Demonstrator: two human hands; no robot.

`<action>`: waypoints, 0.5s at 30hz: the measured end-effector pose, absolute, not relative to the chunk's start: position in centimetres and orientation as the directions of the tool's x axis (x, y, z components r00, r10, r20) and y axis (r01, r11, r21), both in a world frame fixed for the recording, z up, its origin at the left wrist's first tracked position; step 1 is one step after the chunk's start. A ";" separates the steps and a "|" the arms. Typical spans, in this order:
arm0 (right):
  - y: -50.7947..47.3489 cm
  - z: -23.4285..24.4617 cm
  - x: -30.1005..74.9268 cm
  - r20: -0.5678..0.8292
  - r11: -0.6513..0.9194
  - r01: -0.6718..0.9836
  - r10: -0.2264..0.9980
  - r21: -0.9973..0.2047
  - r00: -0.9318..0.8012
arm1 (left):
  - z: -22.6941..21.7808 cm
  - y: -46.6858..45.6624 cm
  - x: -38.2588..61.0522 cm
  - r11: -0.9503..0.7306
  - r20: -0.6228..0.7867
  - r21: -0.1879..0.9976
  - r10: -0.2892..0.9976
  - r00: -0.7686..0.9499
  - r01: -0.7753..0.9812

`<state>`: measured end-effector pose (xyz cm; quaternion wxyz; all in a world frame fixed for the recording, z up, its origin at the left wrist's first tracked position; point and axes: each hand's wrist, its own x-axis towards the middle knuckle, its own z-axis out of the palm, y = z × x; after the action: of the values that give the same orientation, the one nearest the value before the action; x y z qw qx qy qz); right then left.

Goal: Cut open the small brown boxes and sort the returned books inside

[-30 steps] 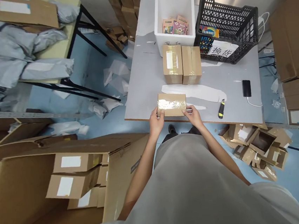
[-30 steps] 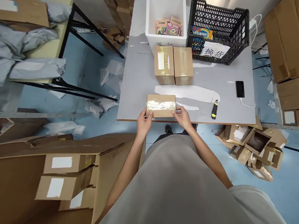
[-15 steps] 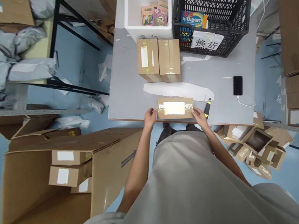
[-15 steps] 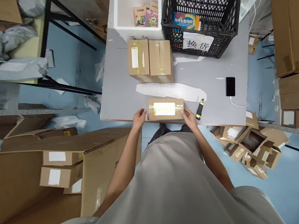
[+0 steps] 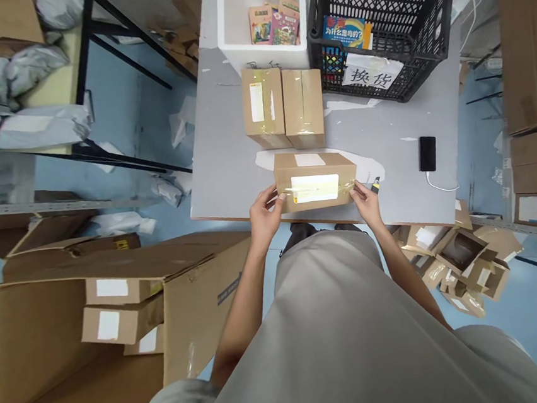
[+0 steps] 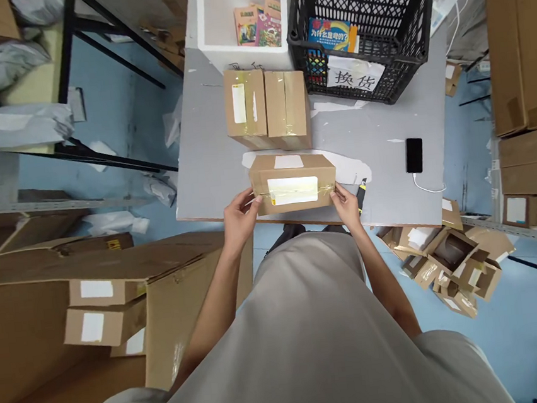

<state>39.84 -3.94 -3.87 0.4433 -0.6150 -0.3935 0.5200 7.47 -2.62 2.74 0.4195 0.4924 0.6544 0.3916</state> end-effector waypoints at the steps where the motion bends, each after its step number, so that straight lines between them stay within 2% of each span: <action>1: -3.9 -3.5 39.2 -0.292 -0.303 0.056 0.944 -0.951 0.150 | 2.1 -2.3 6.6 0.224 -0.179 0.921 0.970 -0.165 0.319; 5: -4.8 -3.2 35.7 -0.328 -0.349 0.212 0.936 -0.913 0.126 | -2.0 -1.6 2.0 0.349 -0.324 0.887 0.937 -0.130 0.302; 8: -5.6 -4.2 33.1 -0.385 -0.404 0.302 0.915 -0.863 0.124 | -5.2 -1.1 -1.3 0.513 -0.525 0.806 0.850 -0.042 0.295; 10: -5.2 -4.9 32.4 -0.440 -0.465 0.345 0.885 -0.816 0.152 | -6.7 0.0 -3.2 0.571 -0.605 0.761 0.796 0.022 0.307; 13: -2.1 -5.0 32.8 -0.462 -0.537 0.378 0.843 -0.754 0.275 | -7.8 4.1 -5.5 0.553 -0.586 0.778 0.810 0.028 0.300; 15: 1.8 -4.4 33.2 -0.435 -0.546 0.353 0.831 -0.760 0.348 | -7.9 8.6 -6.4 0.537 -0.557 0.794 0.831 -0.015 0.286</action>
<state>33.24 1.78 -4.36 0.2827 -0.7709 -0.3837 0.4226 -6.43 8.56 -7.90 0.5647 0.4166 0.6705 0.2409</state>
